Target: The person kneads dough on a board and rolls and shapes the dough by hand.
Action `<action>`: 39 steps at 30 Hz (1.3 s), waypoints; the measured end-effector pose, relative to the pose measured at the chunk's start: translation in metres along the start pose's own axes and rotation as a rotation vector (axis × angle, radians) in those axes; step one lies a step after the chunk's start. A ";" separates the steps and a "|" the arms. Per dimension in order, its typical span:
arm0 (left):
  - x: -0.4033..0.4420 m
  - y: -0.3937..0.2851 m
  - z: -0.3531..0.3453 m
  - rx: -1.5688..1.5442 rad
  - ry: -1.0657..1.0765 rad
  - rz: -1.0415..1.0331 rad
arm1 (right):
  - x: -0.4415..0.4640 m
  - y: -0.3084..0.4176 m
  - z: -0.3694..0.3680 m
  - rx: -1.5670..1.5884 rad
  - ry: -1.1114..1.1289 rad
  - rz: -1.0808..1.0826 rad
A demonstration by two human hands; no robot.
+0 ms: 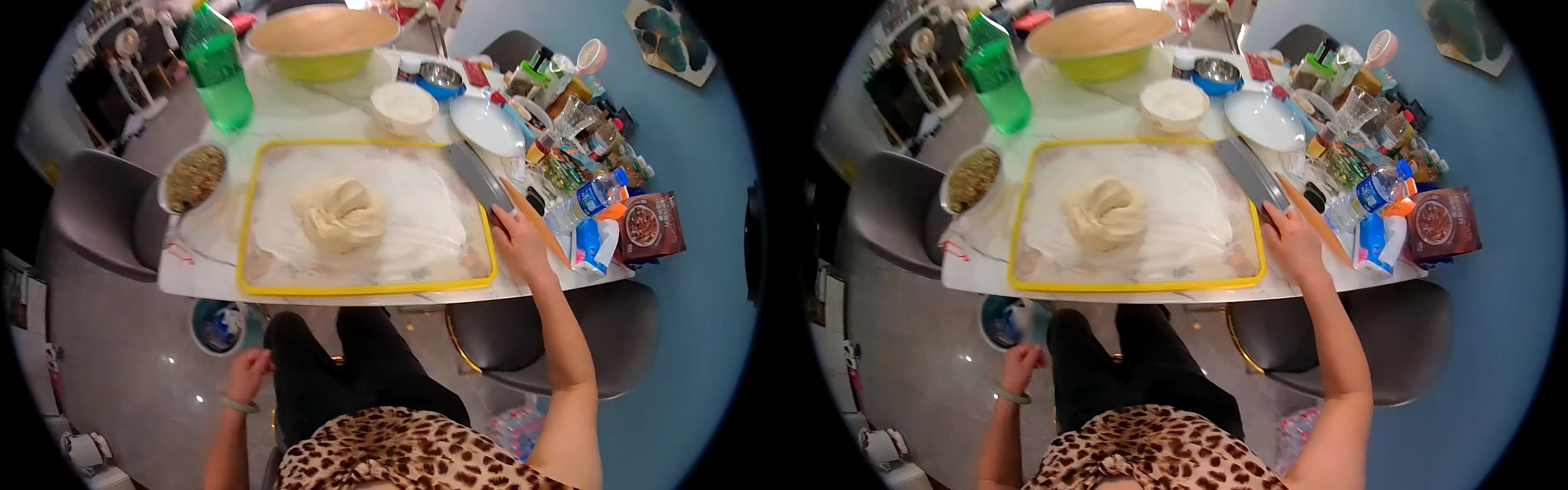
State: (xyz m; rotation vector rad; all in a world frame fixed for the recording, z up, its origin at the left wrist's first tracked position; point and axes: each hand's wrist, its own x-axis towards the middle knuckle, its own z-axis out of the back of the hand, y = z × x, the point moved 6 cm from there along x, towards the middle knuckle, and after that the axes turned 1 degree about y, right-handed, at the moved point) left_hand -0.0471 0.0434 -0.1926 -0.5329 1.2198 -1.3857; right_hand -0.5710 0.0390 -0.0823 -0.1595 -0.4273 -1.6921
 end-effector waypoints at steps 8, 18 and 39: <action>-0.001 -0.196 -0.020 0.044 -0.155 -0.625 | 0.035 0.055 0.025 0.542 -0.089 0.037; 0.144 -0.232 -0.061 0.666 0.077 -0.499 | 0.111 0.224 -0.052 0.501 0.302 0.121; 0.131 -0.256 -0.048 0.287 0.109 -0.801 | 0.104 0.223 -0.063 1.082 0.498 -0.328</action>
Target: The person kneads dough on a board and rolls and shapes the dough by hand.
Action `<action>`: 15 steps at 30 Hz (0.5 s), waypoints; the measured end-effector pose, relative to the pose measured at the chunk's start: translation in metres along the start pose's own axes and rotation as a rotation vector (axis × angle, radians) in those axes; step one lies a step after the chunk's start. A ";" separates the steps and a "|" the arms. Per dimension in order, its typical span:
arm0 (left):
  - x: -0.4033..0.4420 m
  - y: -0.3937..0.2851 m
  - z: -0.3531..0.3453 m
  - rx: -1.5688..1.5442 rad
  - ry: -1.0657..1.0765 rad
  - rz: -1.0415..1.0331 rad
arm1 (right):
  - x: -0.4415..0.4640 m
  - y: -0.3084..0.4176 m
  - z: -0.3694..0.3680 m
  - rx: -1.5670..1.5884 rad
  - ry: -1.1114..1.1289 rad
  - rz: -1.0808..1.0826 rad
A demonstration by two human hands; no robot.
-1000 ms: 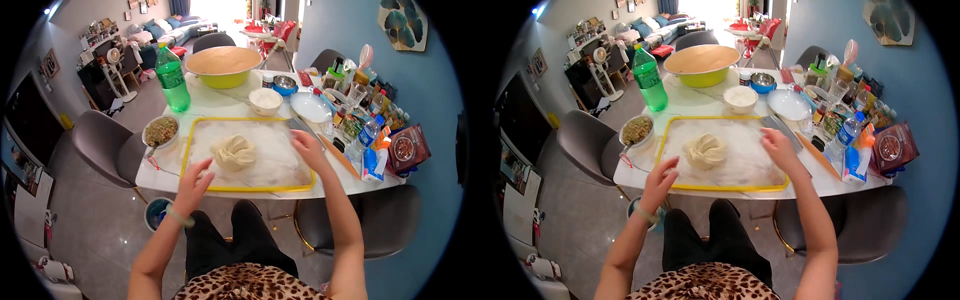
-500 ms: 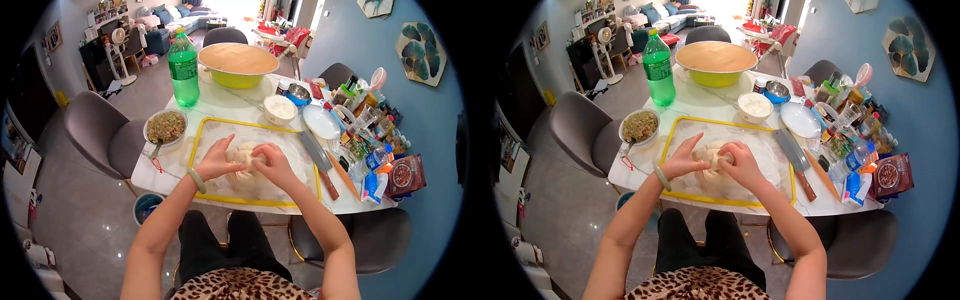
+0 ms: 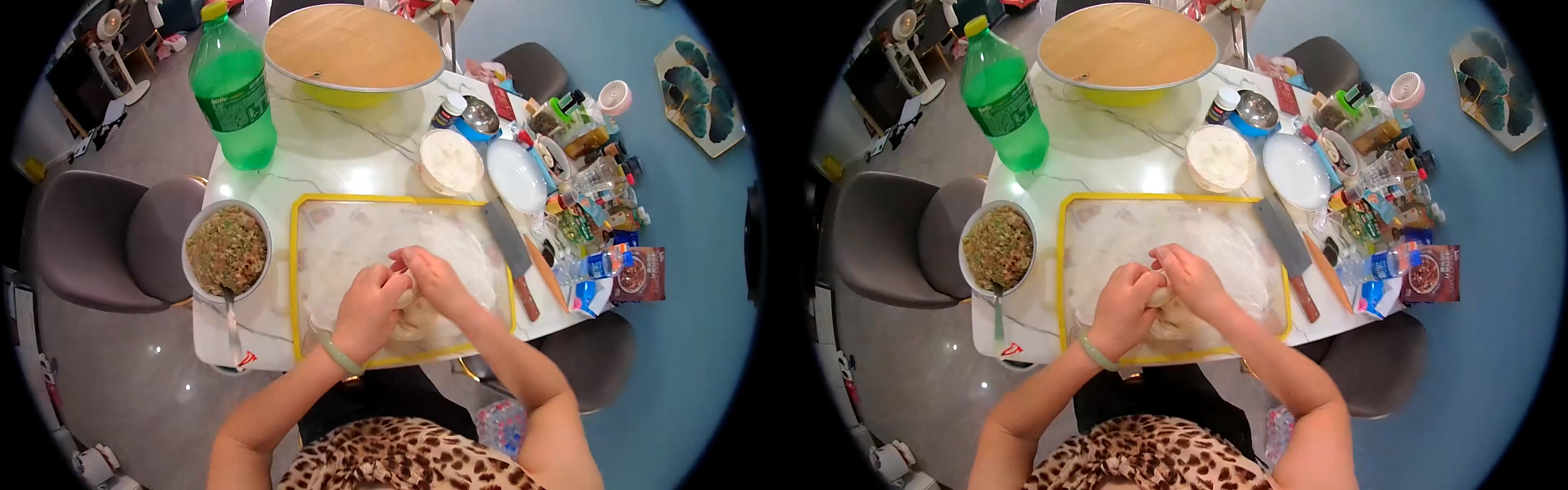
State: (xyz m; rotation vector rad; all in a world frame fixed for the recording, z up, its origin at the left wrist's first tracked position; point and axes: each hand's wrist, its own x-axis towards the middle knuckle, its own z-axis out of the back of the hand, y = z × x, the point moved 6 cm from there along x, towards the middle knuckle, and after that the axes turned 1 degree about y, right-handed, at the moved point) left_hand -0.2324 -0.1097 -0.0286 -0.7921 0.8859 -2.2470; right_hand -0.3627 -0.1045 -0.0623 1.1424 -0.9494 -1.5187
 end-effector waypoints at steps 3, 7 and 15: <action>-0.002 0.008 -0.009 -0.087 -0.088 0.119 | -0.021 0.018 -0.002 -0.244 -0.321 0.125; -0.021 0.041 -0.009 -0.232 -0.142 0.424 | -0.023 0.017 -0.014 -0.521 -0.522 0.280; -0.014 0.040 0.003 -0.074 0.148 0.503 | 0.007 0.015 -0.019 -0.925 -0.659 0.157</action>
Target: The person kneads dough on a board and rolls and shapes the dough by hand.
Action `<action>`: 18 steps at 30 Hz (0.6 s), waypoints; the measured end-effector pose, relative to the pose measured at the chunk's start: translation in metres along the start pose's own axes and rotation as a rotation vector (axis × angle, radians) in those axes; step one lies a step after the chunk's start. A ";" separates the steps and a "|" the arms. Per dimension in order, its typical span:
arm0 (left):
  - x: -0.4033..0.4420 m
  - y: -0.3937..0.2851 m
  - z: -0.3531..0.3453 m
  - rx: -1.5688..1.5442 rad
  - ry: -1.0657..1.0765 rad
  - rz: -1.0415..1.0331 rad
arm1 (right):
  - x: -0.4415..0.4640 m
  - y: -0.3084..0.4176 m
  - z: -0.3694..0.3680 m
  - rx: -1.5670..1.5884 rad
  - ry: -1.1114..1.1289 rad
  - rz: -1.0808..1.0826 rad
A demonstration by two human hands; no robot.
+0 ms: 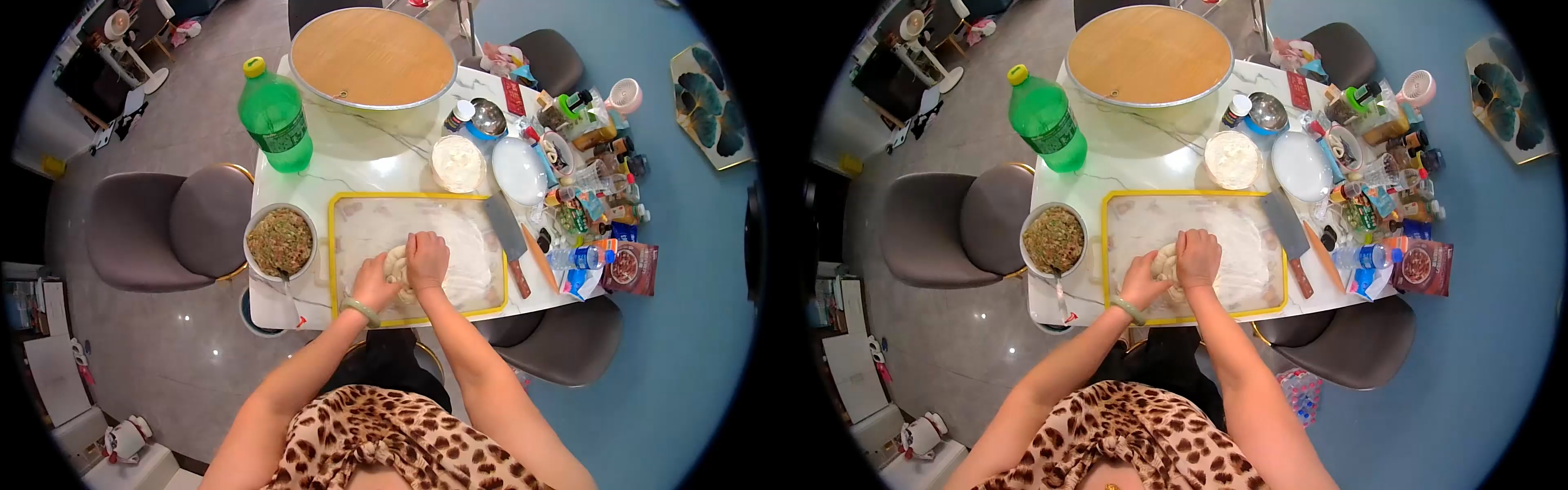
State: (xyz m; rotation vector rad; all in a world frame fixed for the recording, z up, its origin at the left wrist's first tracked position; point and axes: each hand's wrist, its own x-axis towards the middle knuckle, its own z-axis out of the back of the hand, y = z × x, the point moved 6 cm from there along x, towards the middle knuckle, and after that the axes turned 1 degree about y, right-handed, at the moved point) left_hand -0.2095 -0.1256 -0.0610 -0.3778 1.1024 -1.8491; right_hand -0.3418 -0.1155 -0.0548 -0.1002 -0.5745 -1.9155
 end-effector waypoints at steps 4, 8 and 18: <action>0.007 0.006 -0.001 -0.064 -0.081 0.080 | 0.013 -0.003 -0.009 -0.027 0.010 -0.024; 0.008 0.011 -0.006 -0.110 -0.105 0.225 | 0.023 -0.010 -0.024 -0.053 0.063 -0.020; 0.018 0.014 -0.011 -0.920 0.081 0.552 | 0.038 -0.056 -0.027 1.158 0.891 -0.605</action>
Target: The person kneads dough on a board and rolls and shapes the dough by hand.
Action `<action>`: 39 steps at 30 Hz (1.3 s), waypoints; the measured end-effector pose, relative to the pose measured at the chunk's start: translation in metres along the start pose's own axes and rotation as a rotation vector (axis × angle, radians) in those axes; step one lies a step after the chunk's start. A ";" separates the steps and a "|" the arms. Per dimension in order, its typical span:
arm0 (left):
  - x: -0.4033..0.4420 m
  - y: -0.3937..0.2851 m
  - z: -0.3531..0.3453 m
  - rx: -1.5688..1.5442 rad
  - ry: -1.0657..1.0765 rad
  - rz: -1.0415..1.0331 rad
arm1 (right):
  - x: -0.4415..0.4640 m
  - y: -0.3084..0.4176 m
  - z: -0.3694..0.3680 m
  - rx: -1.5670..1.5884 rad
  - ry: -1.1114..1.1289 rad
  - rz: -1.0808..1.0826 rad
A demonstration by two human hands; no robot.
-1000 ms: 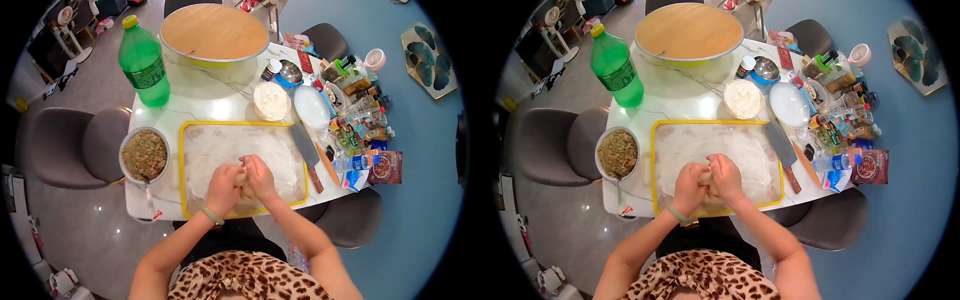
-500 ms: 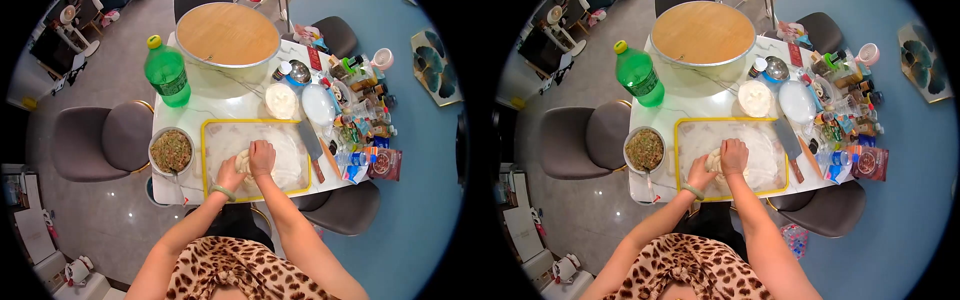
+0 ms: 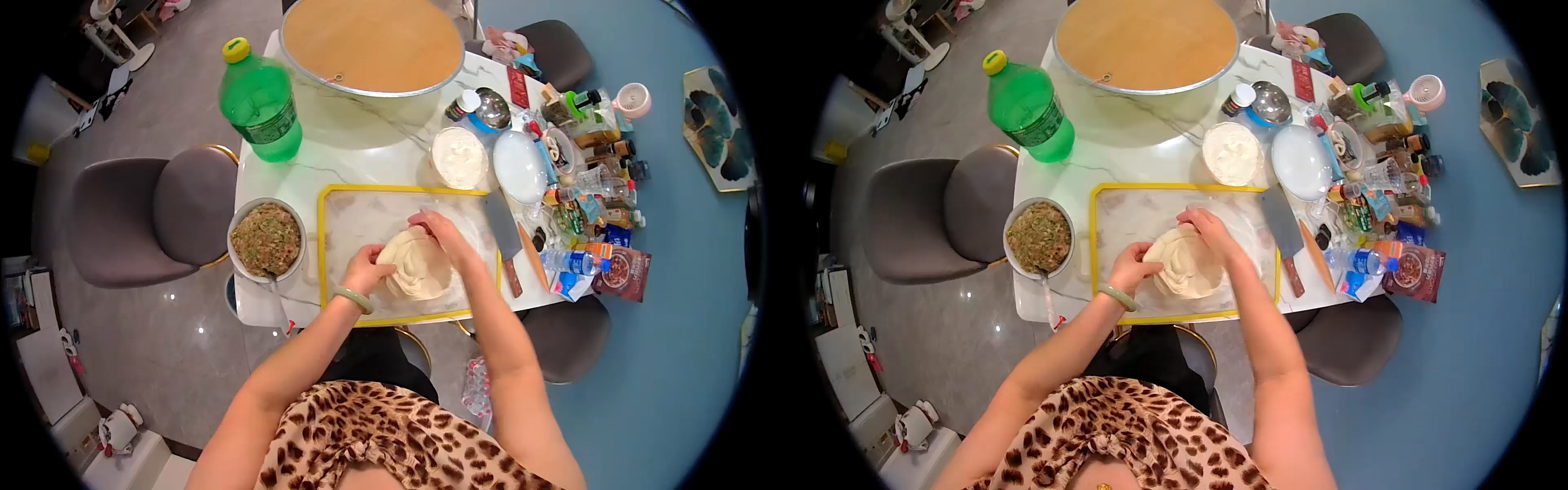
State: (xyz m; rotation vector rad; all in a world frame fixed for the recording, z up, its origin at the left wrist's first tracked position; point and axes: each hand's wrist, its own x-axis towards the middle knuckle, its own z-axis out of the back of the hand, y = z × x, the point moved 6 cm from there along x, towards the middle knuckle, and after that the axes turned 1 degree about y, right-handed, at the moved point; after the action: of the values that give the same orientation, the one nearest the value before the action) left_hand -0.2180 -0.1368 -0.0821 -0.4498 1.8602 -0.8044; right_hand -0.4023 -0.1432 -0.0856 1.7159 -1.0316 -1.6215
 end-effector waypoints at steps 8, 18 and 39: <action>-0.011 -0.034 -0.038 0.304 0.272 -0.474 | -0.072 0.078 -0.072 -1.230 0.218 0.457; -0.004 -0.026 -0.071 0.846 0.321 -0.737 | -0.084 0.059 -0.031 -0.943 0.110 0.500; 0.001 -0.002 -0.099 0.973 0.272 -0.626 | -0.073 0.041 -0.006 -1.274 0.099 0.070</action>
State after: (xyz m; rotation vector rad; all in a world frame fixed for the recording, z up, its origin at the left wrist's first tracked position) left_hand -0.3085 -0.1059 -0.0554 -0.2818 1.3121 -2.1244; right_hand -0.4009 -0.1057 -0.0104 0.8270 0.0975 -1.5385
